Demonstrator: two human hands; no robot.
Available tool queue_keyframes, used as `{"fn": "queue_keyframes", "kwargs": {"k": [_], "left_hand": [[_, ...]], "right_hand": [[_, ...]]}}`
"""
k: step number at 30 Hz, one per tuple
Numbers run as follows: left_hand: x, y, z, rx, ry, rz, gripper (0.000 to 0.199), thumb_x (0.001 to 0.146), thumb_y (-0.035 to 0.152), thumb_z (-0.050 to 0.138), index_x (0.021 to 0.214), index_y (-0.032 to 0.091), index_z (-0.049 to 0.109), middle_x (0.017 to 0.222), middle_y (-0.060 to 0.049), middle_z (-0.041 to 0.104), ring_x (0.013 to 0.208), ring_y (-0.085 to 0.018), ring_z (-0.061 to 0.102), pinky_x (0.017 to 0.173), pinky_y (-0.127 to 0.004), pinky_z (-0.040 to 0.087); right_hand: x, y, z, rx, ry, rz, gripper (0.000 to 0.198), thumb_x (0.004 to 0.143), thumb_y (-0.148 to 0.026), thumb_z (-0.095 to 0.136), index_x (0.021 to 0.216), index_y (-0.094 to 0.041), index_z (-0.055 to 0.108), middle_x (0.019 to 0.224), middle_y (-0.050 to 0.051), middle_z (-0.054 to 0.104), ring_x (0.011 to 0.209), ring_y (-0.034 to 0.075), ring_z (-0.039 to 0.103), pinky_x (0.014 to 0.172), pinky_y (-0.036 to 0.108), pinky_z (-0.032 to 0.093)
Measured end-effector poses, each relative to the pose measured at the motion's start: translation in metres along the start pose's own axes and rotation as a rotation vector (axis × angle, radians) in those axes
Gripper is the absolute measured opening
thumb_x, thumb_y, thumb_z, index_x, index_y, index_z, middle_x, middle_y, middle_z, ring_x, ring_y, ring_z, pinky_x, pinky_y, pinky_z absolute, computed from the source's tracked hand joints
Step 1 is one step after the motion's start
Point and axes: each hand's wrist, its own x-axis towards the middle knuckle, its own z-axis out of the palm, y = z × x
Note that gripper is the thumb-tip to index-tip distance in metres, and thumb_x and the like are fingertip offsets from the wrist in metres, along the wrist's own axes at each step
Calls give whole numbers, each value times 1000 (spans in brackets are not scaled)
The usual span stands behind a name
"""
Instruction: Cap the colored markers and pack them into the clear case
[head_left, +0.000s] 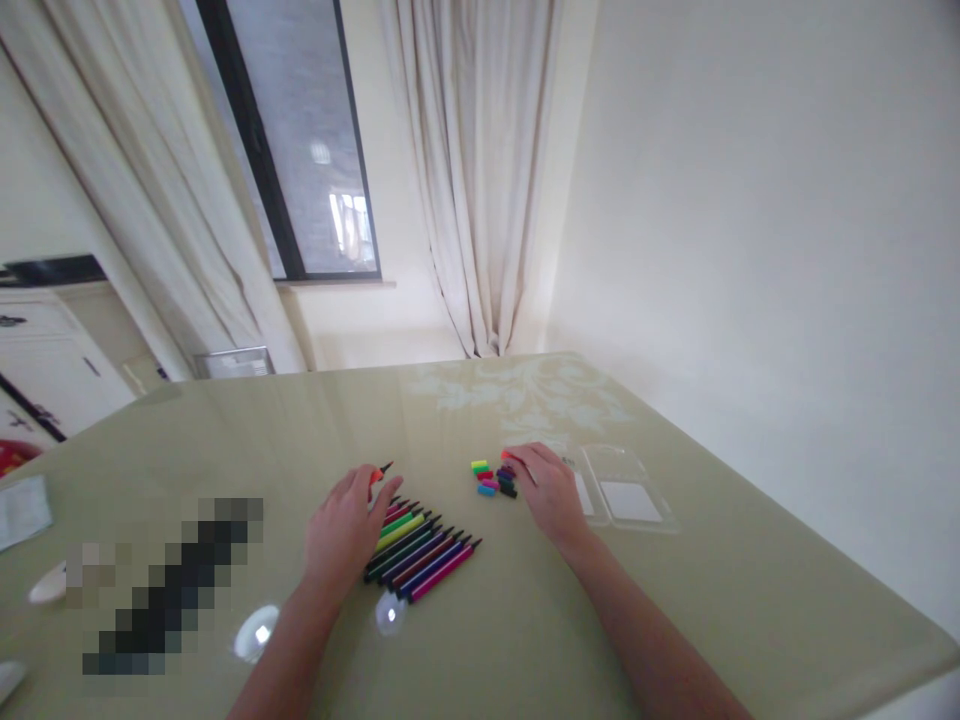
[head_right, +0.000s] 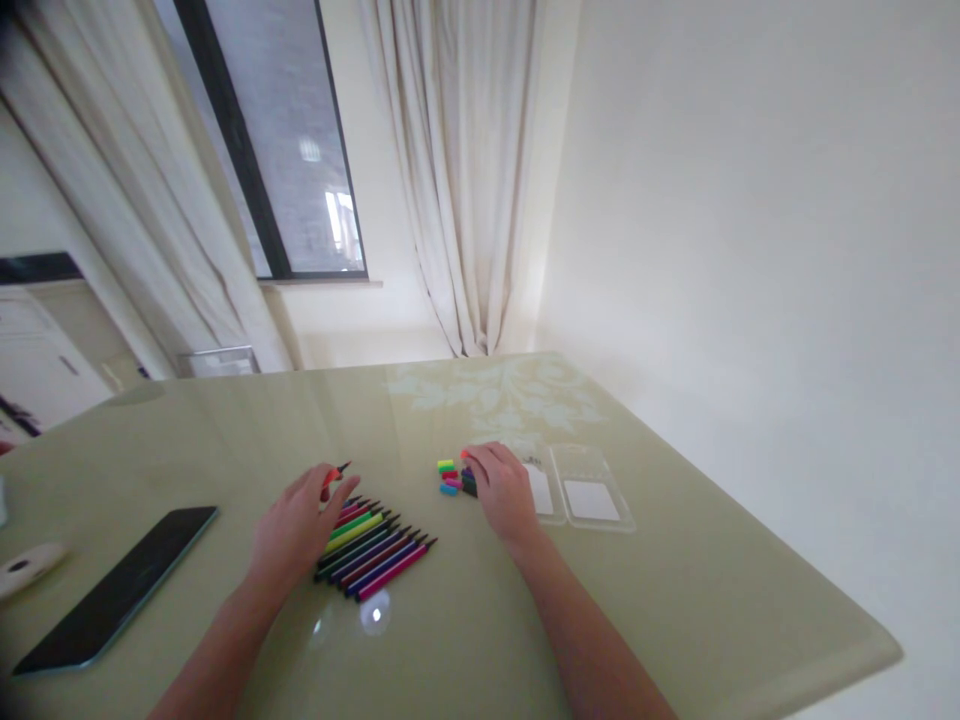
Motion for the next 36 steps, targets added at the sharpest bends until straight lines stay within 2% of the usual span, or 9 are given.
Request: {"fn": "queue_keyframes", "kwargs": {"k": [3, 5, 12, 16, 20, 24, 27, 32, 36], "left_hand": [[2, -10, 11, 39, 49, 23, 30, 107, 35, 34, 113, 21, 60, 112, -9, 70, 104, -26, 66, 87, -35, 47], [3, -16, 17, 65, 19, 6, 31, 106, 29, 32, 115, 20, 60, 114, -10, 69, 105, -27, 65, 90, -37, 47], [3, -19, 15, 107, -120, -56, 35, 105, 33, 32, 105, 19, 65, 110, -10, 69, 106, -29, 65, 89, -39, 48], [0, -14, 6, 164, -144, -76, 39, 104, 35, 31, 99, 19, 66, 108, -12, 70, 106, -32, 65, 87, -43, 50], [-7, 1, 2, 161, -86, -27, 45, 103, 43, 33, 114, 16, 67, 119, -15, 69, 114, -34, 63, 94, -48, 49], [-30, 34, 15, 57, -105, 241, 71, 95, 65, 45, 148, 17, 50, 154, -16, 50, 140, -34, 47, 115, -51, 36], [-56, 61, 29, 33, -166, 394, 90, 84, 75, 55, 157, 24, 40, 167, -13, 32, 151, -39, 31, 122, -59, 22], [-78, 82, 38, 156, -46, 191, 82, 91, 68, 51, 155, 18, 45, 166, -18, 32, 152, -48, 21, 117, -76, 0], [-73, 80, 39, 186, -60, 138, 84, 89, 71, 50, 155, 19, 44, 167, -18, 29, 152, -50, 18, 114, -79, -1]], "right_hand": [[0, 0, 2, -11, 23, 34, 23, 101, -22, 51, 108, -21, 72, 103, 8, 74, 95, 22, 68, 88, 34, 53], [0, 0, 3, -33, -7, 52, 22, 100, -19, 51, 109, -20, 71, 105, 8, 74, 97, 23, 68, 88, 34, 52], [-5, -3, 12, -145, -250, 19, 8, 95, -16, 63, 95, -21, 69, 95, 5, 73, 92, 22, 65, 84, 33, 48], [-11, -8, 23, -153, -343, -60, 7, 96, -16, 63, 95, -21, 68, 99, 4, 74, 98, 21, 65, 95, 34, 44], [-14, -12, 33, -230, -411, -134, 8, 100, -24, 61, 96, -21, 68, 101, 6, 73, 100, 23, 63, 93, 36, 44], [-14, -13, 35, -283, -408, -153, 12, 101, -27, 60, 96, -21, 69, 101, 6, 73, 102, 23, 62, 99, 38, 42], [-14, -12, 35, -287, -396, -143, 10, 100, -26, 61, 97, -21, 69, 103, 6, 73, 104, 22, 62, 105, 38, 39], [-14, -11, 36, -295, -397, -113, 11, 100, -27, 61, 99, -21, 70, 104, 6, 72, 104, 22, 62, 108, 38, 38], [-13, -11, 36, -320, -387, -94, 12, 100, -29, 61, 99, -21, 70, 104, 6, 72, 103, 22, 61, 110, 37, 38]]}}
